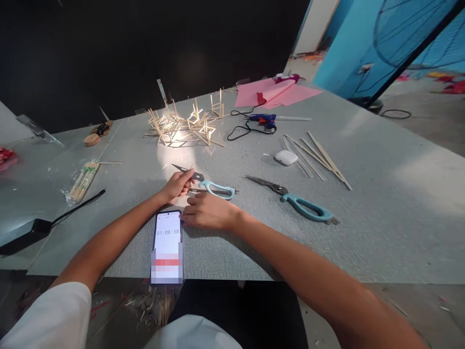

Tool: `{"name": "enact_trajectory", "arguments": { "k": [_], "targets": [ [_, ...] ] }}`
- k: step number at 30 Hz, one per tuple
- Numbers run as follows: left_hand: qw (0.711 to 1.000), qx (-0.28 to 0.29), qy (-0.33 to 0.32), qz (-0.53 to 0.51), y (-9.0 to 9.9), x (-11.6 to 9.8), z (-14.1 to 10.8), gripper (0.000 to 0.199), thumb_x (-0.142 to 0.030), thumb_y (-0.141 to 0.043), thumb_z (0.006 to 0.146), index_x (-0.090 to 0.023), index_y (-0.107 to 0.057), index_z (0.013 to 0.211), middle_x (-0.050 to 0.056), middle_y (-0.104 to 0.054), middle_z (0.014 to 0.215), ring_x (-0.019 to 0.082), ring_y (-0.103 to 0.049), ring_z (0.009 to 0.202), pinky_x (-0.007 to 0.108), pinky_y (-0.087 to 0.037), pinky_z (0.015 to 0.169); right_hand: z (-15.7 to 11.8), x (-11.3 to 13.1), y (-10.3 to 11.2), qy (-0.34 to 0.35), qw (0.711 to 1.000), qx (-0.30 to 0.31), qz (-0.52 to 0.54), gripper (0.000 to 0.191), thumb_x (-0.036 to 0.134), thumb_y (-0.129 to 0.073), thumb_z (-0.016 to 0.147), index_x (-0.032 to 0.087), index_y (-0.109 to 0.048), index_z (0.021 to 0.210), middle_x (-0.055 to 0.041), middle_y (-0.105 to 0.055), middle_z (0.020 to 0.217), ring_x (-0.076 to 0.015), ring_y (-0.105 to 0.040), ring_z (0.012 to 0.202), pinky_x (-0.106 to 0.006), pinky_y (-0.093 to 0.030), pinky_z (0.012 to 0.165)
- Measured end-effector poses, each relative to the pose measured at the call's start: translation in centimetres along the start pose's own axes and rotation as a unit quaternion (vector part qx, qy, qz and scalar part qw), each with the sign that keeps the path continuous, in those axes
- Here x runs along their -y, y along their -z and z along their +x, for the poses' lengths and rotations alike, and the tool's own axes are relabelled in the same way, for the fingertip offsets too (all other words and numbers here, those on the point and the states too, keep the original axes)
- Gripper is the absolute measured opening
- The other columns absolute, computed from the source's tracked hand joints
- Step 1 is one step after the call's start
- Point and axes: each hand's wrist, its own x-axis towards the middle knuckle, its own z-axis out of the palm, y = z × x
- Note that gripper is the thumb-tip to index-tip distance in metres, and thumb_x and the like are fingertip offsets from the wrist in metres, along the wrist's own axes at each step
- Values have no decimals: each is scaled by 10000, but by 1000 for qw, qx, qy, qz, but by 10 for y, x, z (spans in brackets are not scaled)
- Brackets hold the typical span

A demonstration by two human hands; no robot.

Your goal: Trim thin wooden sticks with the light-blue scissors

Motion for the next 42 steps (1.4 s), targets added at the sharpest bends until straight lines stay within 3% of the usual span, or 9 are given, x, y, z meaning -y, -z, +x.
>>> {"name": "enact_trajectory", "arguments": {
  "k": [13,27,42],
  "targets": [
    [995,-22,18,-100,4,-3,9,444,-510,-587,965,-149,-547,710,-97,-204,560,42,-144,413,199,-89,397,2,5,-1,25,999,-11,23,273,283,-491,1059,175,-741,1073,-12,-689,757,-151,-517,709,-326,-341,657],
    [994,-2,11,-107,9,1,11,435,-527,-604,947,-173,-553,699,-93,-175,546,53,-113,434,224,-67,421,3,9,-1,27,999,-15,30,281,275,-476,1067,171,-738,1068,5,-704,765,-144,-528,675,-324,-337,652],
    [995,-17,8,-97,8,-2,11,441,-491,-592,958,-166,-555,662,-82,-184,559,49,-119,434,229,-59,426,2,10,-10,-6,999,-8,49,337,325,-455,1074,184,-761,1063,-9,-695,740,-145,-520,672,-313,-310,641]
  ]
}}
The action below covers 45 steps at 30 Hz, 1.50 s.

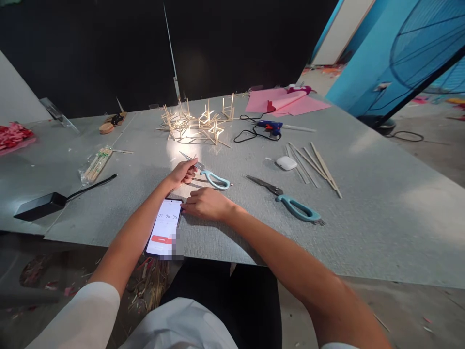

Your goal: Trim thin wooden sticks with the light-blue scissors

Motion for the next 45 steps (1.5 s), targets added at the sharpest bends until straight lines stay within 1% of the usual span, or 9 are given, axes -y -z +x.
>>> {"name": "enact_trajectory", "arguments": {
  "k": [10,13,19,26,30,32,36,41,45],
  "targets": [
    [1000,6,5,-10,3,2,2,440,-516,-615,940,-165,-551,683,-92,-168,566,47,-118,431,196,-79,393,0,-4,0,2,1000,-7,-8,336,300,-449,1077,196,-767,1046,-6,-688,730,-134,-525,663,-321,-301,621],
    [999,-5,-5,-32,6,0,4,434,-499,-606,951,-171,-516,682,-97,-162,561,46,-117,427,188,-91,388,0,-6,-1,-3,1000,-4,-10,348,299,-437,1079,196,-768,1048,-12,-693,734,-132,-525,667,-320,-300,625],
    [999,-14,-21,-41,10,-3,15,403,-434,-555,991,-161,-504,700,-106,-173,532,43,-136,404,179,-106,385,-6,-16,2,-22,1000,10,-16,351,308,-439,1081,188,-767,1122,-20,-700,732,-139,-533,664,-322,-277,624],
    [999,-17,-23,-36,8,0,19,401,-421,-549,1000,-147,-535,707,-106,-191,517,39,-158,383,168,-114,373,-10,-21,-2,-33,999,-8,-21,324,293,-465,1070,201,-758,1175,-15,-716,754,-143,-551,672,-326,-288,615],
    [999,-23,-12,-36,7,-3,16,395,-407,-541,1006,-139,-543,716,-106,-206,514,36,-162,379,161,-116,368,-11,-19,-4,-57,998,-8,-26,348,317,-476,1068,192,-699,1304,-22,-721,764,-136,-557,671,-315,-298,623],
    [999,-20,-8,-50,7,-6,15,401,-403,-533,1010,-142,-534,706,-107,-195,515,37,-157,378,163,-109,367,-10,-18,-3,-61,998,2,-19,368,317,-459,1074,201,-667,1356,-21,-717,762,-132,-553,667,-307,-295,624],
    [997,-11,-3,-74,8,-9,15,408,-404,-515,1016,-149,-525,697,-108,-172,526,40,-149,378,172,-97,363,-9,-17,2,-62,998,23,-12,382,310,-414,1090,215,-659,1367,-24,-713,758,-129,-549,674,-300,-288,619],
    [999,7,-5,-44,7,-3,18,382,-385,-550,998,-139,-555,706,-97,-207,527,33,-168,378,169,-105,368,-9,-16,3,-66,996,60,-16,388,310,-385,1102,233,-683,1337,-19,-693,747,-126,-549,665,-320,-288,624],
    [999,29,-23,-31,7,0,18,360,-369,-579,978,-131,-588,708,-89,-207,536,30,-175,386,170,-111,375,-10,-16,0,-72,996,54,-10,387,326,-396,1098,222,-673,1348,-10,-681,736,-124,-539,648,-320,-299,623]
  ]
}}
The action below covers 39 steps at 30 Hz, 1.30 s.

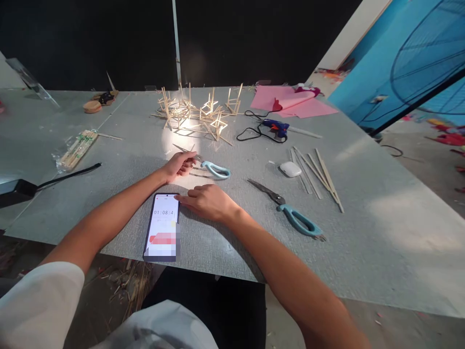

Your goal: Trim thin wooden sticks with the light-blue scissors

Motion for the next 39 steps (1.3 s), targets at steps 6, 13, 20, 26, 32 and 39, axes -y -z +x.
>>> {"name": "enact_trajectory", "arguments": {
  "k": [6,13,20,26,32,39],
  "targets": [
    [1000,5,3,1,1,3,2,336,-348,-594,952,-127,-597,700,-82,-218,544,28,-169,400,171,-109,376,-4,-3,-3,-32,998,-37,28,383,336,-444,1076,185,-655,1359,-6,-666,706,-124,-523,622,-315,-312,616],
    [1000,25,4,-11,2,8,8,318,-341,-619,928,-125,-592,695,-88,-229,525,24,-166,386,169,-117,367,-7,-2,-5,-44,997,-36,46,361,334,-474,1062,210,-678,1334,-4,-658,711,-118,-520,629,-302,-303,605],
    [1000,26,4,2,-2,5,4,354,-308,-578,974,-124,-569,672,-81,-227,496,21,-182,374,176,-116,381,-7,3,-4,-39,998,-13,40,350,304,-475,1060,234,-685,1331,1,-656,713,-120,-528,618,-302,-339,615],
    [1000,23,4,9,-3,3,1,351,-302,-575,979,-120,-569,679,-72,-258,511,20,-193,388,188,-116,399,-6,4,-3,-42,998,6,47,353,291,-472,1049,243,-687,1326,-10,-673,741,-123,-547,634,-303,-369,628],
    [1000,26,2,11,-4,2,-1,327,-254,-557,970,-120,-559,671,-71,-253,512,19,-192,396,187,-122,405,-8,5,-5,-38,998,4,40,347,296,-477,1052,243,-681,1328,-5,-664,735,-122,-532,635,-299,-347,623],
    [999,27,17,-10,-2,3,2,325,-260,-536,980,-115,-568,691,-73,-238,529,20,-187,390,179,-118,397,-7,6,-4,-40,998,13,49,349,285,-470,1055,230,-683,1325,-18,-685,765,-128,-546,650,-303,-354,629]
  ]
}}
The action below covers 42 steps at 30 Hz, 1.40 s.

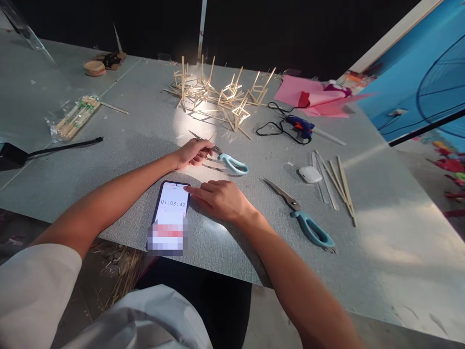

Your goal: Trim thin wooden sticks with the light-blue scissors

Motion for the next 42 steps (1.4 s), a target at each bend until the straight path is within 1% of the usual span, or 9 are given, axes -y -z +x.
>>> {"name": "enact_trajectory", "arguments": {
  "k": [2,5,7,12,18,28,34,40,42],
  "targets": [
    [1000,-2,9,-18,1,0,2,387,-320,-495,1007,-124,-555,679,-76,-216,529,25,-173,383,177,-117,387,0,0,1,-2,1000,5,3,353,286,-465,1056,233,-683,1327,-22,-690,770,-128,-557,658,-302,-359,631],
    [999,11,24,-46,2,0,3,496,-421,-406,1042,-137,-528,654,-76,-184,532,32,-148,379,175,-102,377,1,0,2,3,1000,5,7,351,278,-470,1053,228,-689,1322,-25,-697,779,-131,-574,673,-303,-366,630],
    [998,20,31,-50,3,0,4,521,-446,-385,1046,-140,-519,645,-73,-186,535,33,-143,381,176,-91,374,1,0,2,5,1000,2,8,353,267,-476,1047,227,-691,1323,-26,-696,779,-133,-576,673,-305,-371,630],
    [999,15,14,-35,4,2,5,496,-402,-380,1046,-134,-534,658,-70,-192,538,35,-155,386,170,-109,379,0,0,2,-8,1000,7,21,370,263,-484,1035,249,-676,1350,-28,-697,791,-133,-578,681,-302,-378,633],
    [999,4,22,-36,3,1,4,476,-359,-377,1043,-126,-544,663,-71,-195,540,33,-148,388,168,-126,380,0,0,1,2,1000,-2,6,359,274,-483,1044,233,-684,1339,-21,-685,765,-131,-558,652,-310,-360,616],
    [999,8,23,-45,6,3,7,467,-376,-382,1048,-127,-557,693,-74,-186,546,37,-145,387,169,-113,369,0,1,2,-7,1000,8,7,355,279,-472,1046,240,-699,1318,-25,-689,772,-128,-573,673,-297,-374,624],
    [999,9,24,-42,5,3,7,473,-372,-379,1049,-125,-556,686,-74,-183,549,36,-154,387,166,-116,372,0,2,2,-6,1000,0,-13,378,293,-468,1052,245,-662,1373,-13,-667,743,-127,-543,638,-300,-368,622],
    [998,5,28,-50,4,3,6,475,-386,-389,1051,-128,-553,688,-75,-186,546,34,-158,379,167,-114,371,-1,1,0,-2,1000,10,-5,364,287,-472,1046,247,-683,1340,-24,-687,781,-129,-556,667,-298,-367,624],
    [998,5,26,-50,4,3,6,467,-375,-391,1051,-126,-553,690,-74,-191,548,33,-162,377,166,-118,372,-1,1,0,-5,1000,6,-12,371,291,-470,1049,255,-669,1360,-19,-681,773,-130,-554,666,-297,-367,629]
  ]
}}
